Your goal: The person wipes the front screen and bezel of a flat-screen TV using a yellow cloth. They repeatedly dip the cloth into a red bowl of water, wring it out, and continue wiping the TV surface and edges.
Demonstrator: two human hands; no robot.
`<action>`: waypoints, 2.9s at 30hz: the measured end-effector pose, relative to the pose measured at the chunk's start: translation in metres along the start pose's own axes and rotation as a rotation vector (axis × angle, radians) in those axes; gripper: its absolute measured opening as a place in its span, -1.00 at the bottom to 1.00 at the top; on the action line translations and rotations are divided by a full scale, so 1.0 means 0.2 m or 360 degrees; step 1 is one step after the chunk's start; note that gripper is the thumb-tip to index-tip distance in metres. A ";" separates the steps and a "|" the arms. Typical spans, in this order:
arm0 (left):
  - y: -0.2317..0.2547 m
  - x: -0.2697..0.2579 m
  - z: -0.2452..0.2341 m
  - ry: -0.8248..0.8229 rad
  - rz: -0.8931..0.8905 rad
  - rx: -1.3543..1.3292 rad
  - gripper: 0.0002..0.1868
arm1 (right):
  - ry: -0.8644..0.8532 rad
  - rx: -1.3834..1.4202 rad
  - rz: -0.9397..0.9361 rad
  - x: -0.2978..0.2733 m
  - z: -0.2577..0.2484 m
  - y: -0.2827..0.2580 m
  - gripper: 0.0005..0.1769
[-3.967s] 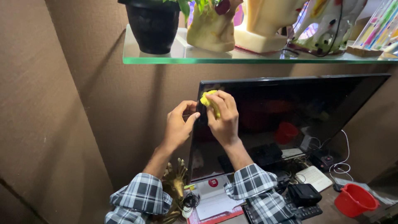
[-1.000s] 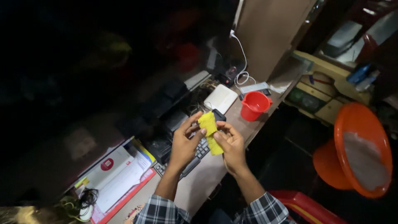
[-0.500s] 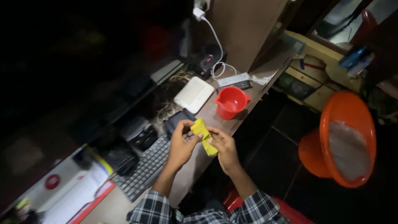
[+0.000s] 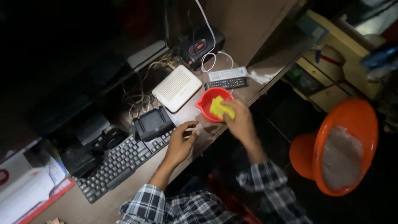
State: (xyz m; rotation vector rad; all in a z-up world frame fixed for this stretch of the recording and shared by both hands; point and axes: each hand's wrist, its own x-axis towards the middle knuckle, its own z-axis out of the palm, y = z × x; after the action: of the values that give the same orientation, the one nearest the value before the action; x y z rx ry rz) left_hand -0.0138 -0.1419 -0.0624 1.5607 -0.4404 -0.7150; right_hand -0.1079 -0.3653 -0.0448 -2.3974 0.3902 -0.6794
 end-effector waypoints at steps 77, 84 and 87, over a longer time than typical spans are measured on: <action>-0.05 0.65 0.23 -0.0062 0.0102 0.0310 -0.60 | -0.0421 -0.0224 0.0048 0.16 0.17 0.14 -0.75; -0.09 0.54 0.33 0.0154 0.0450 0.0511 -0.54 | -0.0554 -0.0258 -0.0164 0.18 0.29 0.27 -0.79; -0.09 0.49 0.37 0.0114 0.0361 0.0579 -0.49 | -0.0779 -0.0407 0.0088 0.18 0.33 0.35 -0.80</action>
State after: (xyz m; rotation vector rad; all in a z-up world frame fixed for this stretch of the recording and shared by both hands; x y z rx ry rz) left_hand 0.0050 -0.2596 -0.0984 1.8325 -0.7105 -0.4167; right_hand -0.0488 -0.4029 -0.1201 -2.6727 0.3458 -0.0029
